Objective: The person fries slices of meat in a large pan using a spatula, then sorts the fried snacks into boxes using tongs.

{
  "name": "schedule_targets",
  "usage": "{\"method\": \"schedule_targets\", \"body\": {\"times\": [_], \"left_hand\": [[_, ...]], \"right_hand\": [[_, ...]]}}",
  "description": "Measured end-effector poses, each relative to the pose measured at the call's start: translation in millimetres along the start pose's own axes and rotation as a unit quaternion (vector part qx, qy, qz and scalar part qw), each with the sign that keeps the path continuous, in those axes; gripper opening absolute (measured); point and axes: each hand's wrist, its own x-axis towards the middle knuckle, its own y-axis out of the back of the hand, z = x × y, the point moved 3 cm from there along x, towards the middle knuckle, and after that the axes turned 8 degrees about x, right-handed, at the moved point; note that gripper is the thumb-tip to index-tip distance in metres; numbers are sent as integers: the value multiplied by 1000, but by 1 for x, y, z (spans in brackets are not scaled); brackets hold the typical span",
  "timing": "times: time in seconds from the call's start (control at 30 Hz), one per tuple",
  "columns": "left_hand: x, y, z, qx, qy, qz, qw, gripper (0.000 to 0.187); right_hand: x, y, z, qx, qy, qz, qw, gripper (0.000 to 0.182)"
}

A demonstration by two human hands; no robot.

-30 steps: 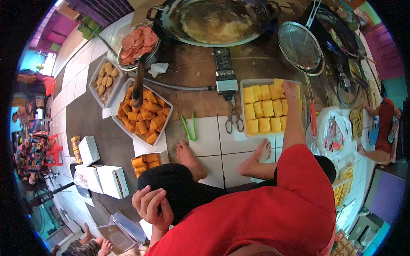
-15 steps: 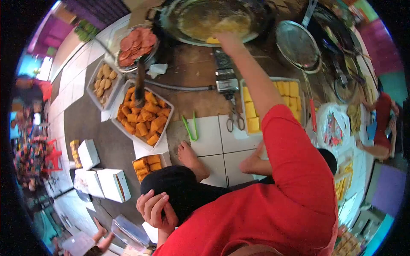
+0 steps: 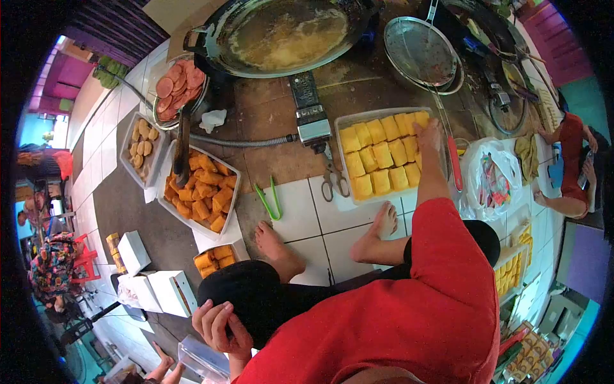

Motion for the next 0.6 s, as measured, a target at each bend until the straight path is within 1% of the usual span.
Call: {"method": "schedule_targets", "body": {"times": [0.07,0.17,0.27,0.33,0.4,0.47,0.53,0.57,0.6], "left_hand": [[2,-1,3,-3,2,3,1000,10],[4,-2,5,-7,3,5,1000,9],[4,-2,3,-5,0,11,1000,9],[6,1,5,-14,-7,10,1000,8],[5,1,1,-25,-19,22,999,9],[0,1,-6,-30,-6,26,999,10],[-3,2,-12,-33,1,29,999,10],[-4,3,-13,-35,3,30,999,10],[-5,4,-15,-36,4,32,999,10]], "right_hand": [[7,-6,12,-17,-78,-11,997,64],[-2,17,-8,18,-104,-85,991,55],[-1,-16,13,124,-107,-33,986,48],[-4,-14,-7,288,-46,-11,956,48],[0,-9,-37,301,37,-21,953,47],[2,25,-100,162,142,-56,975,45],[3,48,-181,234,282,-53,929,43],[-5,62,-229,230,268,-73,933,41],[6,54,-261,259,354,-71,896,40]]}}
